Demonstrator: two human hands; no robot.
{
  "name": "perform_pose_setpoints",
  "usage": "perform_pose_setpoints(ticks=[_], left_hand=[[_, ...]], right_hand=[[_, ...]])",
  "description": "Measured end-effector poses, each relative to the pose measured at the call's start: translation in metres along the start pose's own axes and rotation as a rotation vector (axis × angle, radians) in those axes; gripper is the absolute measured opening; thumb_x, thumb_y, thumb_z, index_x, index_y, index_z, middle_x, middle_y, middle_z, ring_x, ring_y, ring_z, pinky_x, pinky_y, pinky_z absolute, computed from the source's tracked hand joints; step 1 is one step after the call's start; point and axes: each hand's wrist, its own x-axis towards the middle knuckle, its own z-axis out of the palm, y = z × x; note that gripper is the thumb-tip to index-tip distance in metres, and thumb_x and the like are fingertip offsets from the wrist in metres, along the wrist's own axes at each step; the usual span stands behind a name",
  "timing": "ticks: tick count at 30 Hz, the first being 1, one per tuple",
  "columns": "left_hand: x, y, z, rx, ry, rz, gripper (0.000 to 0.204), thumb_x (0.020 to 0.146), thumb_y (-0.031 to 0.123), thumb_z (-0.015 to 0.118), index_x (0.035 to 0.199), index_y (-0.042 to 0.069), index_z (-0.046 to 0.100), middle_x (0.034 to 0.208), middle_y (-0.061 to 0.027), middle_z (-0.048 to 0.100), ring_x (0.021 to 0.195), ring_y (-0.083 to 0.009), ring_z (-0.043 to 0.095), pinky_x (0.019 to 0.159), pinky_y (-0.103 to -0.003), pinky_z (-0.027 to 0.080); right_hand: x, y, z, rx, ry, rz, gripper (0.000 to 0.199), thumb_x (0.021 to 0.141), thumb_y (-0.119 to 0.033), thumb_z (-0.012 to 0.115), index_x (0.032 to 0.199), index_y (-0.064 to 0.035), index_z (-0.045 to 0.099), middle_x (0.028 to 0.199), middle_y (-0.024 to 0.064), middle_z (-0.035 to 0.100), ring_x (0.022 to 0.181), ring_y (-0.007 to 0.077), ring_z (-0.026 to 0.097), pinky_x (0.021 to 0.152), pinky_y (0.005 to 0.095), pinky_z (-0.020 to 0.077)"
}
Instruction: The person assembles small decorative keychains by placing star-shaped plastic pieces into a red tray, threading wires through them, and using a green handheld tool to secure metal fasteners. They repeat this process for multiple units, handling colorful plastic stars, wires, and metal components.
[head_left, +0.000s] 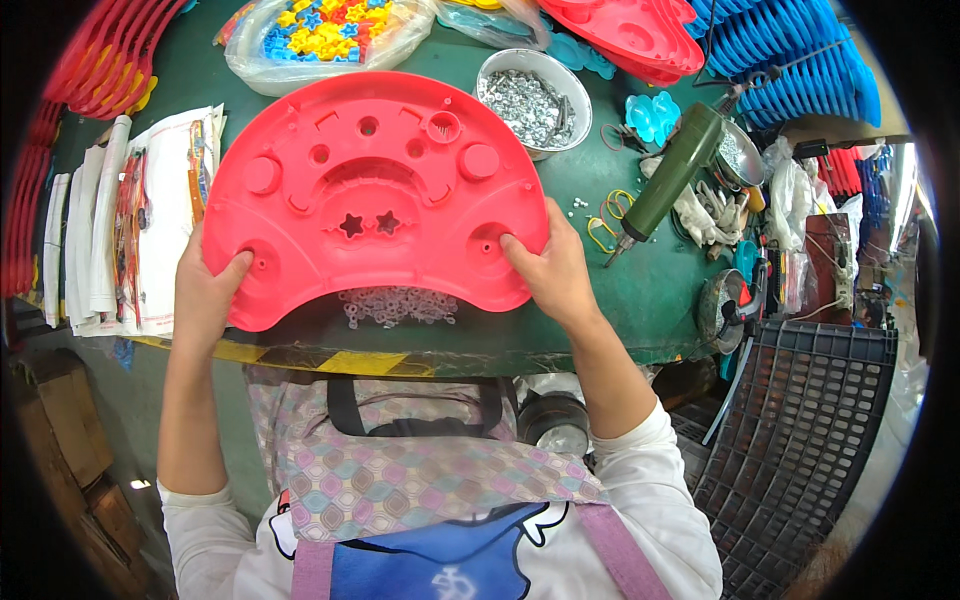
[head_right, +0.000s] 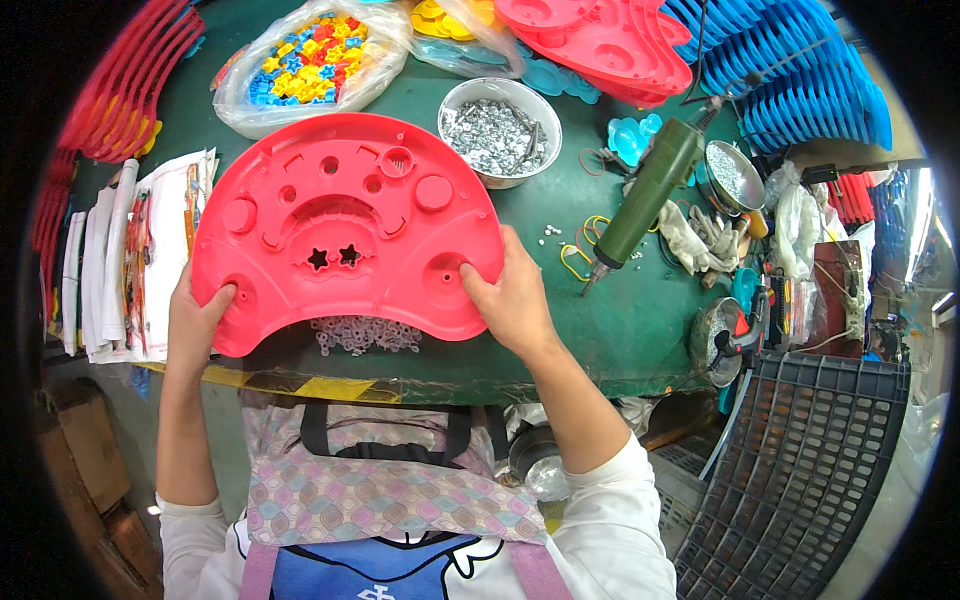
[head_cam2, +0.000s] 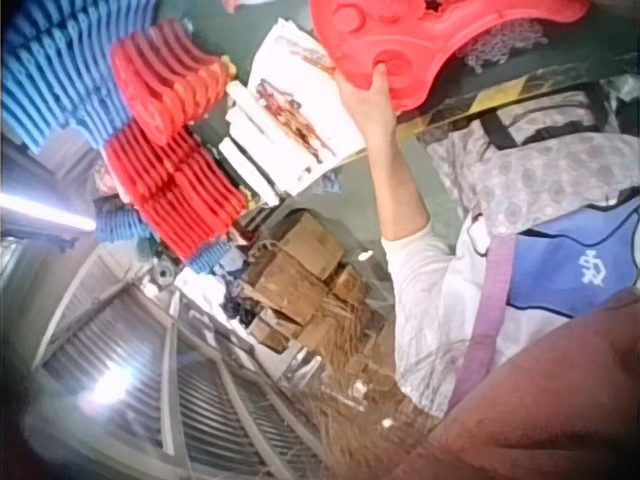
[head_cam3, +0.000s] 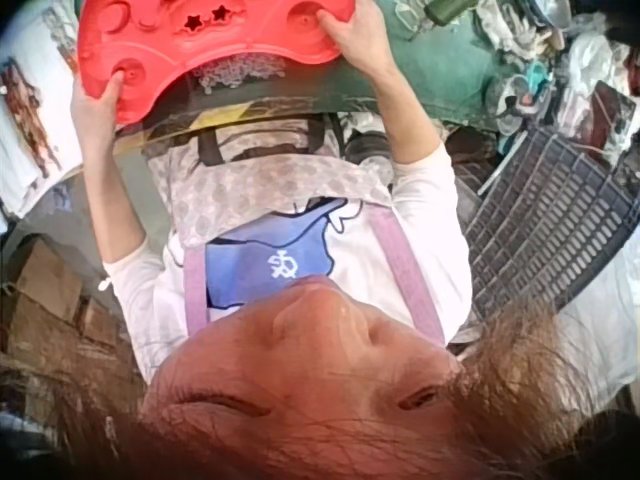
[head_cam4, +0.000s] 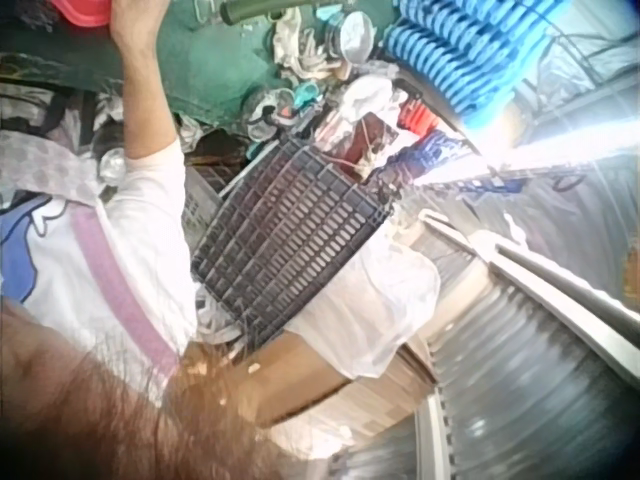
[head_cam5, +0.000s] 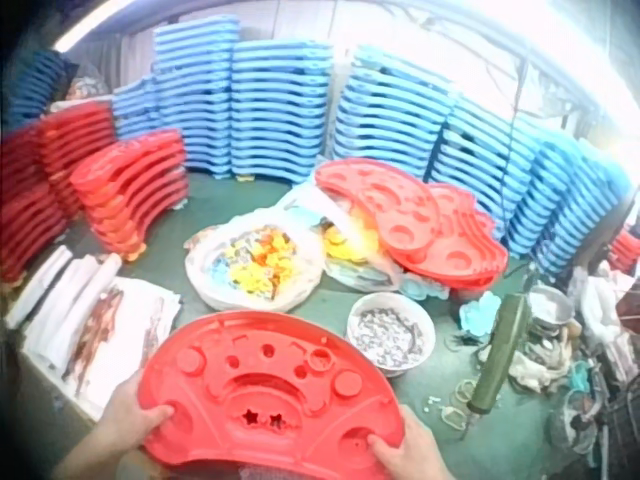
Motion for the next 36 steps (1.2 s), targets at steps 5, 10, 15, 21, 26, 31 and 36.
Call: perform_pose_setpoints(ticks=[5, 10, 15, 21, 26, 31, 36], left_hand=[[0.002, 0.007, 0.003, 0.059, -0.021, -0.043, 0.051, 0.091, 0.002, 0.072, 0.137, -0.005, 0.053, 0.119, -0.0142, 0.069, 0.105, -0.0200, 0.068, 0.093, -0.034, 0.055], [-0.001, -0.005, 0.004, 0.069, -0.034, -0.005, 0.051, 0.090, 0.005, 0.073, 0.136, -0.005, 0.053, 0.118, -0.0149, 0.069, 0.105, -0.0226, 0.068, 0.093, -0.036, 0.055], [-0.005, 0.010, 0.013, 0.326, 0.045, 0.052, 0.053, 0.087, 0.011, 0.075, 0.134, -0.004, 0.054, 0.119, -0.0240, 0.069, 0.111, -0.0378, 0.069, 0.096, -0.043, 0.054], [-0.006, 0.024, 0.021, 0.276, 0.004, -0.023, 0.051, 0.089, 0.010, 0.075, 0.132, -0.004, 0.053, 0.116, -0.0241, 0.070, 0.109, -0.0363, 0.070, 0.094, -0.042, 0.055], [-0.008, 0.027, 0.019, 0.315, 0.000, -0.074, 0.049, 0.088, 0.011, 0.077, 0.128, -0.003, 0.054, 0.114, -0.0243, 0.072, 0.105, -0.0373, 0.072, 0.091, -0.043, 0.057], [-0.007, 0.043, 0.018, 0.320, -0.005, -0.015, 0.043, 0.089, 0.013, 0.076, 0.120, -0.005, 0.051, 0.104, -0.0303, 0.069, 0.102, -0.0474, 0.068, 0.085, -0.049, 0.055], [0.010, 0.028, 0.022, 0.346, -0.016, 0.032, 0.042, 0.088, 0.013, 0.077, 0.118, -0.004, 0.052, 0.105, -0.0279, 0.070, 0.103, -0.0441, 0.068, 0.087, -0.047, 0.055]], right_hand=[[0.002, 0.005, -0.002, 0.002, 0.008, 0.045, 0.044, 0.089, -0.005, 0.072, 0.129, 0.0054, 0.056, 0.112, 0.0218, 0.073, 0.105, 0.0267, 0.073, 0.092, 0.0373, 0.0563], [0.002, -0.005, -0.003, -0.093, 0.018, 0.043, 0.044, 0.088, -0.004, 0.071, 0.129, 0.0052, 0.056, 0.112, 0.0211, 0.073, 0.104, 0.0241, 0.073, 0.092, 0.0368, 0.0562], [0.005, 0.005, -0.014, -0.098, -0.024, 0.025, 0.045, 0.088, -0.002, 0.072, 0.129, 0.0050, 0.057, 0.114, 0.0147, 0.072, 0.101, 0.0181, 0.069, 0.092, 0.0337, 0.0548], [0.003, 0.010, -0.020, -0.050, -0.026, -0.020, 0.042, 0.088, 0.001, 0.069, 0.128, 0.0051, 0.058, 0.114, 0.0120, 0.069, 0.102, 0.0177, 0.066, 0.093, 0.0324, 0.0524], [0.004, 0.004, -0.018, -0.047, -0.029, -0.003, 0.040, 0.088, 0.001, 0.068, 0.127, 0.0052, 0.059, 0.114, 0.0122, 0.070, 0.101, 0.0171, 0.067, 0.091, 0.0318, 0.0532], [0.004, 0.006, -0.019, -0.080, -0.004, -0.021, 0.041, 0.089, 0.000, 0.069, 0.128, 0.0049, 0.059, 0.115, 0.0123, 0.071, 0.102, 0.0175, 0.067, 0.093, 0.0324, 0.0531], [0.001, 0.015, -0.022, -0.023, 0.022, -0.016, 0.044, 0.089, 0.000, 0.070, 0.131, 0.0056, 0.057, 0.117, 0.0118, 0.071, 0.104, 0.0184, 0.067, 0.096, 0.0330, 0.0523]])
